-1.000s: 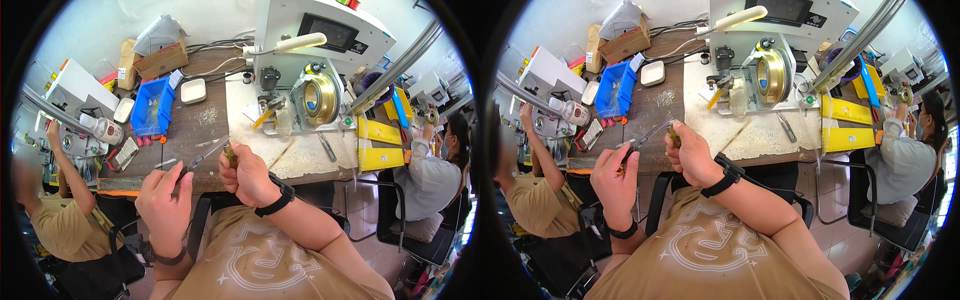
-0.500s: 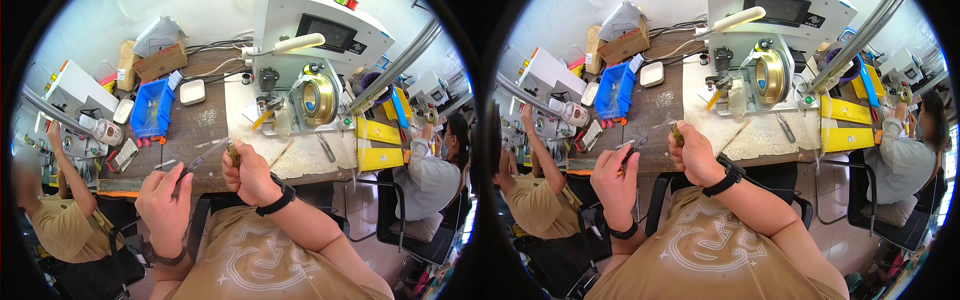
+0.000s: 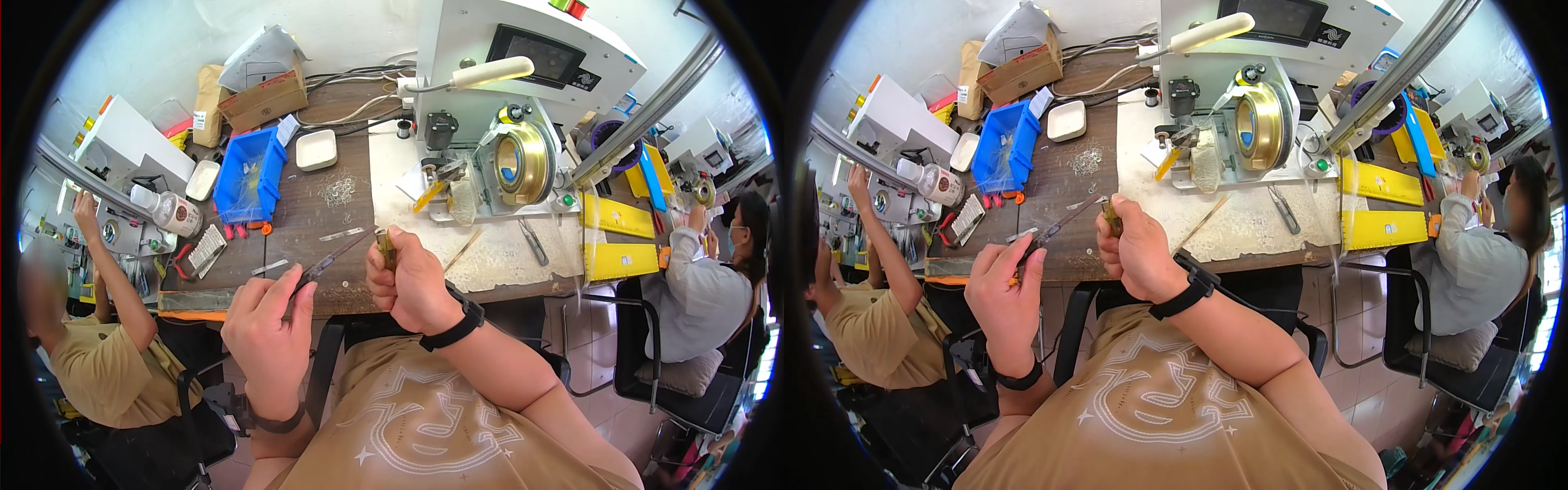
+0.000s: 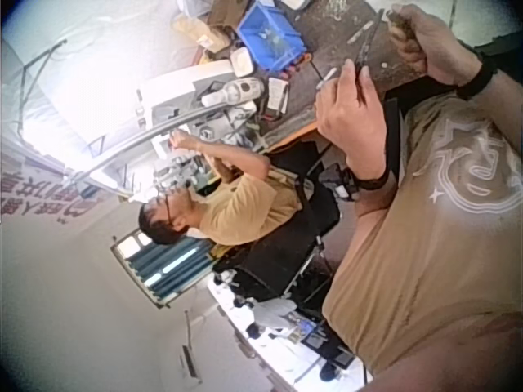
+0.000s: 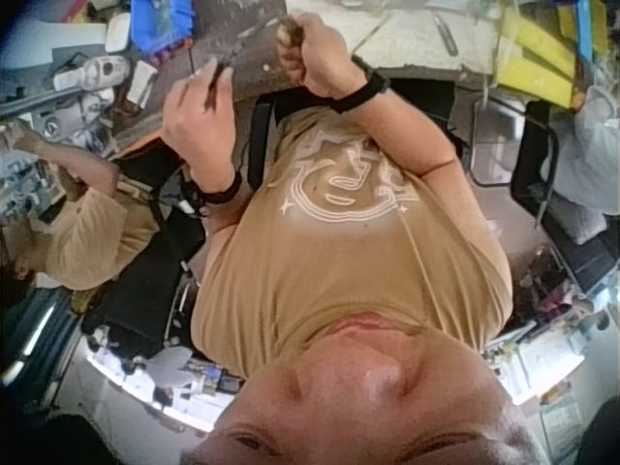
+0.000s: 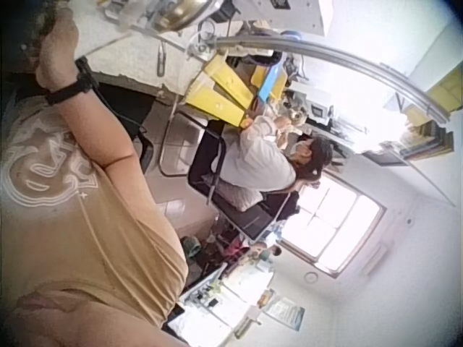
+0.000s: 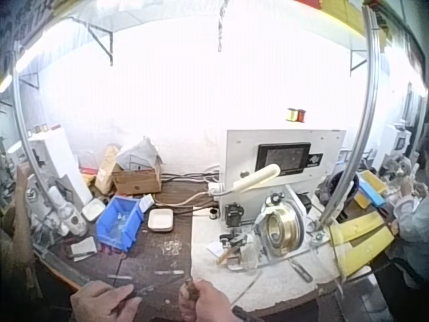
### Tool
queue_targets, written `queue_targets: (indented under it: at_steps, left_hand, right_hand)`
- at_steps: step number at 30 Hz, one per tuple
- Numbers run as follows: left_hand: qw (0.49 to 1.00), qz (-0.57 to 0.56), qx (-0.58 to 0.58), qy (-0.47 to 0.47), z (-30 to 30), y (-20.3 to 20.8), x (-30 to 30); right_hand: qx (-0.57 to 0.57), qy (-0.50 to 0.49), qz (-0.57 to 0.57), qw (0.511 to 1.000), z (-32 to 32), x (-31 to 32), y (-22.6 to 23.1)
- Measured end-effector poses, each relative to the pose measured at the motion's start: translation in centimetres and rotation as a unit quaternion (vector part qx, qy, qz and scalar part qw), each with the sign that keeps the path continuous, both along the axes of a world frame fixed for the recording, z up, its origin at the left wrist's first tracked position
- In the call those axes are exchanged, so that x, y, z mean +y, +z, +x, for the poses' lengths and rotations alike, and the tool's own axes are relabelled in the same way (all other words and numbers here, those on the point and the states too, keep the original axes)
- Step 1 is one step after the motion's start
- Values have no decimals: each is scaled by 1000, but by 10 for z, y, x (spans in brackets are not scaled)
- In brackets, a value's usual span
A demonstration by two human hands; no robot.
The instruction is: The person handles optical fiber strands at a workstation, positions a metal component on a rotating machine, and scrapes the metal part with a small blade.
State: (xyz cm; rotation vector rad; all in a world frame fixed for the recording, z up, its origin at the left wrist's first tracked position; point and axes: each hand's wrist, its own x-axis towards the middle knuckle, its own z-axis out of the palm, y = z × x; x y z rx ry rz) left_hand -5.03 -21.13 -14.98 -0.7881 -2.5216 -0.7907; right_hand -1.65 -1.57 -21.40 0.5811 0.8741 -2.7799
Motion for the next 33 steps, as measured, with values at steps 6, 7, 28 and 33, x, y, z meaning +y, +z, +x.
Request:
queue_targets:
  at_steps: [6,7,28,33]
  left_hand:
    - [1000,-4,9,-4,-2,0,0]
    - [1000,-4,9,-3,-2,0,0]
    - [1000,11,16,0,-2,-2,4]
    - [1000,10,5,3,-1,-2,5]
  right_hand:
    - [-18,-1,14,1000,-1,-2,2]
    - [-18,-1,14,1000,-1,-3,3]
    - [-15,43,24,999,0,-24,3]
    - [-30,39,27,998,0,-29,4]
